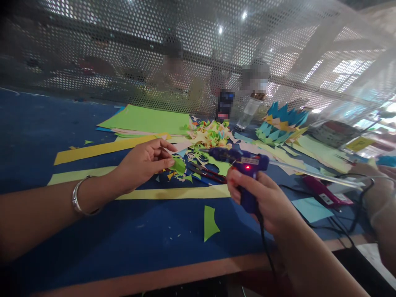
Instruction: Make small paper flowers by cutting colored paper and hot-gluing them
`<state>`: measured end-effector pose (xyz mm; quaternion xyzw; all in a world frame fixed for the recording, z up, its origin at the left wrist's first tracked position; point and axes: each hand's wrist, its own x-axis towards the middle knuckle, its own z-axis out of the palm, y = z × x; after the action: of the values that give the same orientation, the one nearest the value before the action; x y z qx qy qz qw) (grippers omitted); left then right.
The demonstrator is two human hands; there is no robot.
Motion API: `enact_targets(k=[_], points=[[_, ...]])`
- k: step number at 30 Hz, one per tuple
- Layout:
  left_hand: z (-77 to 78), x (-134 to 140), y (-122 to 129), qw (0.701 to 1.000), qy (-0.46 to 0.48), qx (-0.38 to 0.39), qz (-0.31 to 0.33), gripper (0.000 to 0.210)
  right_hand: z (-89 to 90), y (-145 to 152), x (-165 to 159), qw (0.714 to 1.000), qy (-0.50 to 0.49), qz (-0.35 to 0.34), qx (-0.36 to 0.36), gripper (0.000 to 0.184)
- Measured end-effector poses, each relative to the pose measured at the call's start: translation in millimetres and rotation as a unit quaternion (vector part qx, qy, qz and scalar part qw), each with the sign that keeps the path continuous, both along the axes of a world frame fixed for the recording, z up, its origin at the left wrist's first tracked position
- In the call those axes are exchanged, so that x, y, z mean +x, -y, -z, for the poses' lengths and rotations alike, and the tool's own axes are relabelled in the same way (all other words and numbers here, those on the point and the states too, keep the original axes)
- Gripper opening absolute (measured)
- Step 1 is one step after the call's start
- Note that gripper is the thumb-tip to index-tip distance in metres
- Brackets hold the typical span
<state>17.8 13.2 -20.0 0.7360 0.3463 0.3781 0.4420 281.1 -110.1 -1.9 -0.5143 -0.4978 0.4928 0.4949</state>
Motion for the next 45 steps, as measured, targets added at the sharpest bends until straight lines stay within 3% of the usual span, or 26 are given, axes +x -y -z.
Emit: enact_targets(k=[3,7,14,20,37,45], points=[[1.7,0,0,1.0,-0.002,0.0,0.011,0.025,3.2,3,-7,0.992,0.125,0.017,-0.031,0.047],[1.2,0,0,1.0,-0.012,0.008,0.025,0.025,2.4,7,-19,0.976,0.212,0.031,-0.042,0.055],[-1.2,0,4,0.999,-0.023,0.018,0.037,0.023,-5.0,7,-28,0.951,0.309,0.02,0.028,0.036],[-2.1,1,6,0.998,-0.028,0.023,0.041,0.018,-2.5,3,-23,0.923,0.379,-0.005,0.064,0.043],[-2.4,1,5,0.997,-0.03,0.036,0.057,0.014,-0.2,5,-25,0.903,0.419,-0.007,0.097,0.044],[-4.7,1,7,0.997,-0.037,0.037,0.054,0.013,1.5,5,-23,0.904,0.422,-0.008,0.074,0.043]])
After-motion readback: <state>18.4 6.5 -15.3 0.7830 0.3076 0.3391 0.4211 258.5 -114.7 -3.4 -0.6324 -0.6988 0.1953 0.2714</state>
